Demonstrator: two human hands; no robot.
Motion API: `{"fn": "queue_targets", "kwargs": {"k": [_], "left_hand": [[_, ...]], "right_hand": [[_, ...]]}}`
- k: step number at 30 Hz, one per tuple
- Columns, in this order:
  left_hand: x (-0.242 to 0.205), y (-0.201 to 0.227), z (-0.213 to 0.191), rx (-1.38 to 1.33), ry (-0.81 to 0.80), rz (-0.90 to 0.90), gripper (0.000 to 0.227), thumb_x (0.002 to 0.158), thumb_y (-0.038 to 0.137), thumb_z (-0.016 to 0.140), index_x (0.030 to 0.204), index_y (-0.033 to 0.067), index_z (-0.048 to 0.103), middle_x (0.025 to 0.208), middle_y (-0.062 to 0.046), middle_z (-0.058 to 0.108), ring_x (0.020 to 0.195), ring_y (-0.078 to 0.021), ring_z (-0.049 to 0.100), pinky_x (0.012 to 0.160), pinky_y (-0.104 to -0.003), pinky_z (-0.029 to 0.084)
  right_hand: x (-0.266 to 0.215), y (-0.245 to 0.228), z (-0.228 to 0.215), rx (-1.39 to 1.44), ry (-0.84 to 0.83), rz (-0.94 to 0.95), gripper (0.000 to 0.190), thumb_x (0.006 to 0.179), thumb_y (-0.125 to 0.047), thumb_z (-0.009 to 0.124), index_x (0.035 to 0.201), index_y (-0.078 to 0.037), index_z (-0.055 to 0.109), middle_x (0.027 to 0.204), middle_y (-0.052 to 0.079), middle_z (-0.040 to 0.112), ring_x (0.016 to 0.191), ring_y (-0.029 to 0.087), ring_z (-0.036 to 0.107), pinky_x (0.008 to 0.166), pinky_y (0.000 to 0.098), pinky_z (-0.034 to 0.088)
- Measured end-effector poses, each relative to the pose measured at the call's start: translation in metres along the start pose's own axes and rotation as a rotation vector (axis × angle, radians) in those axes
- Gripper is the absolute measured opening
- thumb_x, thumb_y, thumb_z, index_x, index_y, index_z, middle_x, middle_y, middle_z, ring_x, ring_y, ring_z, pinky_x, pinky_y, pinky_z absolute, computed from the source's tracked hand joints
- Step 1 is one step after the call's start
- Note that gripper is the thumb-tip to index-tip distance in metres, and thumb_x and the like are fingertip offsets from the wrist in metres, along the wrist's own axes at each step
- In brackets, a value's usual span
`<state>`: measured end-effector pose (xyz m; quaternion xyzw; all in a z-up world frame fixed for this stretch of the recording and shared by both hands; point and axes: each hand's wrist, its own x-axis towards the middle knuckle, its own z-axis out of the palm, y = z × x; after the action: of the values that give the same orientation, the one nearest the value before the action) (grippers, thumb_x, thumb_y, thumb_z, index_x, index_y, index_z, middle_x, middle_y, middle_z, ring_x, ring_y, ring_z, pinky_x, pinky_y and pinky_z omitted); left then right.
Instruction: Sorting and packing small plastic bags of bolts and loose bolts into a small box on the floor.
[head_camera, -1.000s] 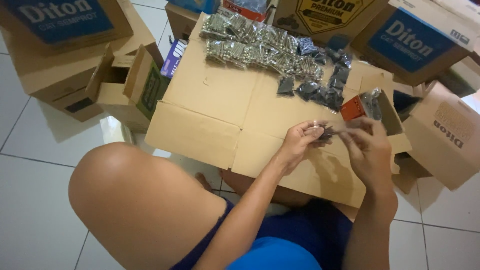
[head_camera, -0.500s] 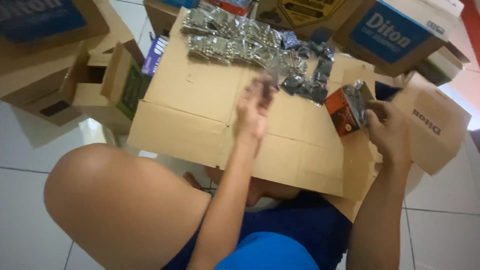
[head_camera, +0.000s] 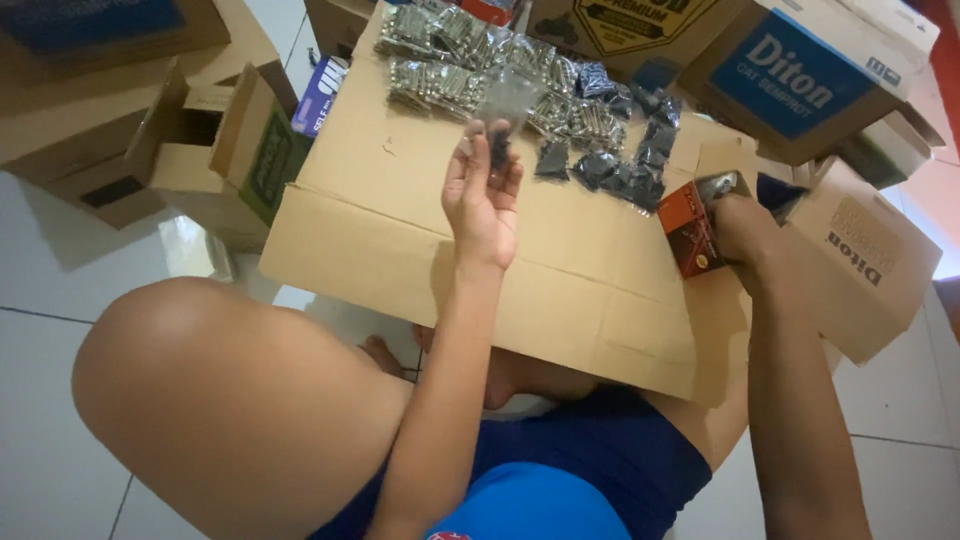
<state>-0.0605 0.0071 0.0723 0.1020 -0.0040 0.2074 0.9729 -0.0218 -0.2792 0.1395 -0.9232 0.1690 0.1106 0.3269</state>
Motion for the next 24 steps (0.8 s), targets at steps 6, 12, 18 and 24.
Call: {"fn": "queue_targets", "kwargs": {"k": [6,12,18,24], "left_hand": [[-0.009,-0.021,0.002,-0.070,0.005,-0.031,0.034,0.094,0.010,0.076,0.126,0.0071,0.063,0.112,-0.012,0.074,0.082,-0.0171,0.072,0.071,-0.024,0.062],[-0.017,-0.028,0.013,-0.093,0.033,-0.050,0.034,0.093,0.012,0.077,0.123,0.0074,0.060,0.111,-0.010,0.074,0.083,-0.0163,0.071,0.075,-0.023,0.062],[-0.023,-0.042,0.010,0.015,0.005,-0.094,0.037,0.098,0.013,0.071,0.131,-0.0011,0.058,0.116,-0.012,0.071,0.091,-0.0178,0.071,0.080,-0.024,0.061],[-0.030,-0.067,-0.008,0.095,-0.027,-0.176,0.048,0.095,0.016,0.074,0.135,-0.0026,0.054,0.114,-0.013,0.072,0.090,-0.0189,0.072,0.080,-0.026,0.061]], "right_hand": [[0.056,0.051,0.000,-0.683,0.022,-0.297,0.032,0.097,-0.012,0.057,0.107,0.014,0.072,0.109,0.029,0.073,0.093,0.043,0.069,0.083,0.0483,0.055],[0.030,0.030,0.002,-0.560,0.016,-0.337,0.029,0.097,-0.008,0.055,0.114,0.005,0.075,0.102,0.026,0.074,0.084,0.041,0.070,0.076,0.0494,0.055],[0.006,0.017,0.004,-0.379,0.046,-0.232,0.036,0.093,-0.006,0.060,0.127,0.003,0.069,0.116,0.023,0.073,0.094,0.040,0.066,0.078,0.0502,0.052],[0.017,0.048,0.003,-0.324,0.332,-0.470,0.023,0.103,-0.003,0.063,0.123,0.007,0.071,0.111,0.023,0.073,0.091,0.037,0.067,0.083,0.0454,0.051]]}}
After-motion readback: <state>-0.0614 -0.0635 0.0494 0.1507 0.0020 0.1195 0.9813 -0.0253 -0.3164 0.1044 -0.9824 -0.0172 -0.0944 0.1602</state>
